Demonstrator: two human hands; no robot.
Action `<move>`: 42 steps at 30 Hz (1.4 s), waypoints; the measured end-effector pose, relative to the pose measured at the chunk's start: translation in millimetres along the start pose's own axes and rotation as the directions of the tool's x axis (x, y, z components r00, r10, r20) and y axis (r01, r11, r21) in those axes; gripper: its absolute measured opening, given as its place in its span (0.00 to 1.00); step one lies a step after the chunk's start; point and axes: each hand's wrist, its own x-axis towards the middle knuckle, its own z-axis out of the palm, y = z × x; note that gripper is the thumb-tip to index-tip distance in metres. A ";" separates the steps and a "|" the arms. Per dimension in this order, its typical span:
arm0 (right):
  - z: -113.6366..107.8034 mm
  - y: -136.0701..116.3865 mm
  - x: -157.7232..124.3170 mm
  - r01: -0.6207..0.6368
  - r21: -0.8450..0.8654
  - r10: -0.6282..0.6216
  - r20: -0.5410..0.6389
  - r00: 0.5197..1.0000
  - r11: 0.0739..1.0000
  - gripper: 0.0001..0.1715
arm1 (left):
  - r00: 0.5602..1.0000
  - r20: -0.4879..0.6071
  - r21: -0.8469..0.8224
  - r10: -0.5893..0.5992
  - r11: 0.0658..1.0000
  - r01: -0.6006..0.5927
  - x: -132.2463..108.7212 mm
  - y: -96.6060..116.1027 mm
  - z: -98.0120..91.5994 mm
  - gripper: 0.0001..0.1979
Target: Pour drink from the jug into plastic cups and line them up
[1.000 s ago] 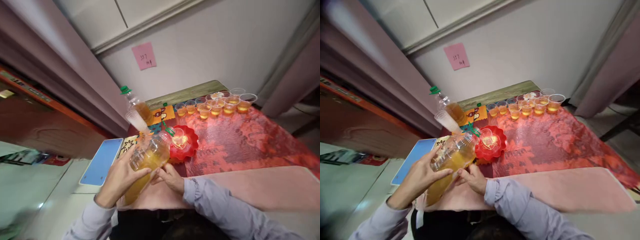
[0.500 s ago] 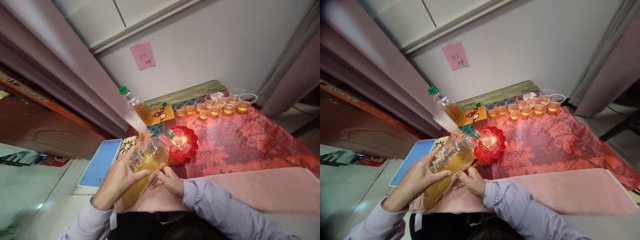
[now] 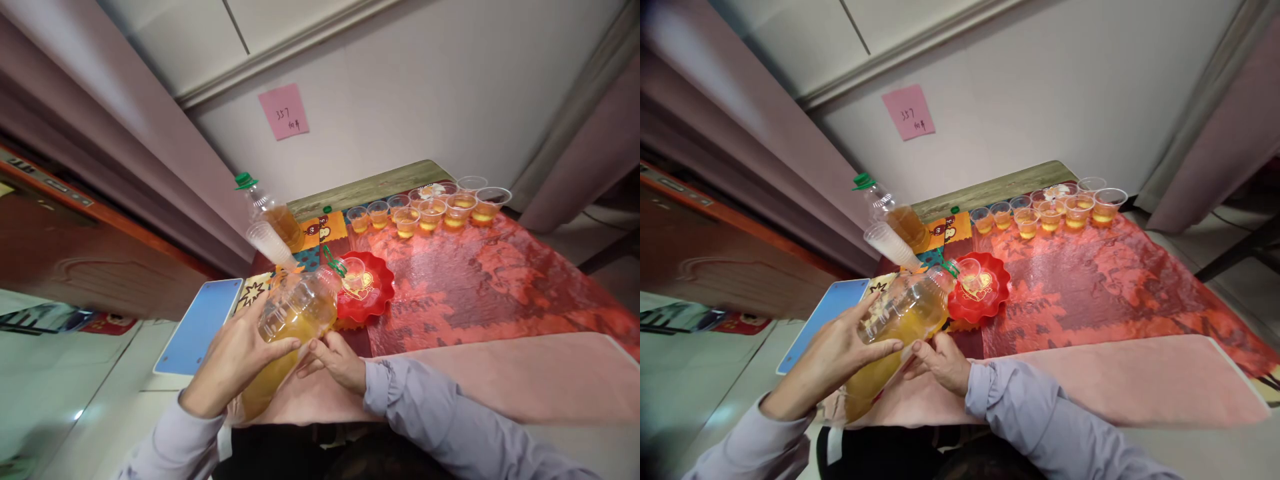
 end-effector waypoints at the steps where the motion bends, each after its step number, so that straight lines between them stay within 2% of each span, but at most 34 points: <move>1: 0.1 -0.5 -0.1 -0.001 0.001 0.001 -0.002 1.000 1.000 0.48 | 1.000 0.002 0.007 -0.012 1.000 0.012 0.3 0.4 -0.1 0.49; 14: 0.6 -4.6 -1.2 -0.034 -0.007 0.034 0.009 0.999 0.999 0.48 | 1.000 0.021 0.029 -0.008 1.000 0.008 0.4 0.1 -0.3 0.45; 21: -1.0 -2.9 -1.5 -0.039 -0.008 0.039 0.016 0.999 0.999 0.48 | 1.000 0.008 0.024 -0.009 1.000 0.009 1.6 0.6 -1.6 0.48; 29: 1.7 -3.0 -1.1 -0.022 -0.008 0.022 0.015 1.000 1.000 0.48 | 0.997 0.057 -0.009 -0.050 0.999 0.050 1.8 4.7 -4.4 0.49; 42: 0.6 -3.7 -1.0 -0.013 -0.014 0.014 0.036 0.999 1.000 0.49 | 0.999 0.026 0.012 0.029 1.000 -0.029 1.5 -4.3 -1.0 0.49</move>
